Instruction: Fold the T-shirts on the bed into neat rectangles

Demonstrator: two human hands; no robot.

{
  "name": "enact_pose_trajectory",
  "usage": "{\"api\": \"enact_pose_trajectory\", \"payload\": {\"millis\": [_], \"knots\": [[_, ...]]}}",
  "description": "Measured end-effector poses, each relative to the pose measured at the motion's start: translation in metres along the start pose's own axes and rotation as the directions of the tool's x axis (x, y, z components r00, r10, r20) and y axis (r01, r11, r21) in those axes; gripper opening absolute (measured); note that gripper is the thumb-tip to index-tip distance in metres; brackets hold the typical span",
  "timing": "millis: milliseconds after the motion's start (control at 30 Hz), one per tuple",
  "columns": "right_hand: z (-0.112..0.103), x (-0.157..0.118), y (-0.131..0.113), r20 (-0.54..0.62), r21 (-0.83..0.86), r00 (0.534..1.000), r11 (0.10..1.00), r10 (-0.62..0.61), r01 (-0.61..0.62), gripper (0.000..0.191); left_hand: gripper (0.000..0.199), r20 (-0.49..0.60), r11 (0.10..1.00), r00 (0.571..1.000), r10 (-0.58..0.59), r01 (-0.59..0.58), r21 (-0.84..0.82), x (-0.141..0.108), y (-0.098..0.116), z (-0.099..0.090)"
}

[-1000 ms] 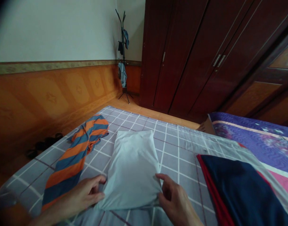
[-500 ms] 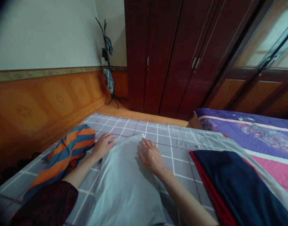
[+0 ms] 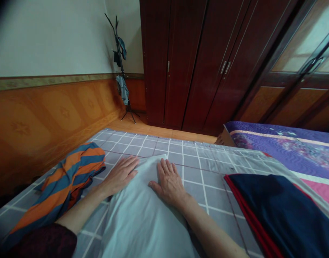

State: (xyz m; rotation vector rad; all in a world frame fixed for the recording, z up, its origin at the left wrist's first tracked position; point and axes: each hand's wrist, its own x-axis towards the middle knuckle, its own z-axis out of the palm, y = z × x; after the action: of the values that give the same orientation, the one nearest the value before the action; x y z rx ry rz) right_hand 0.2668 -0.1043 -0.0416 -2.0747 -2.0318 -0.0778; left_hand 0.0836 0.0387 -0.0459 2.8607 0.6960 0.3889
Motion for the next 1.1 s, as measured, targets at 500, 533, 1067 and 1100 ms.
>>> {"api": "enact_pose_trajectory", "payload": {"millis": [500,533,1067,1100], "knots": [[0.000,-0.017,-0.010,0.022,-0.025,0.997,0.997,-0.078,0.079,0.087,0.063,0.198,0.999,0.980,0.023,-0.031,0.035,-0.014,0.000,-0.002],[0.000,-0.021,-0.015,0.024,-0.012,0.993,0.993,-0.119,0.120,0.087,0.065,0.212,0.997,0.974,0.074,-0.079,0.014,-0.016,0.003,-0.002],[-0.016,-0.104,-0.080,0.053,0.051,0.918,0.919,-0.393,0.391,0.084,0.059,0.183,0.973,0.957,0.225,-0.231,0.017,-0.015,0.025,0.009],[-0.016,-0.107,-0.092,0.052,0.065,0.894,0.895,-0.445,0.442,0.081,0.059,0.188,0.975,0.958,0.218,-0.224,0.010,-0.015,0.025,0.010]]}}
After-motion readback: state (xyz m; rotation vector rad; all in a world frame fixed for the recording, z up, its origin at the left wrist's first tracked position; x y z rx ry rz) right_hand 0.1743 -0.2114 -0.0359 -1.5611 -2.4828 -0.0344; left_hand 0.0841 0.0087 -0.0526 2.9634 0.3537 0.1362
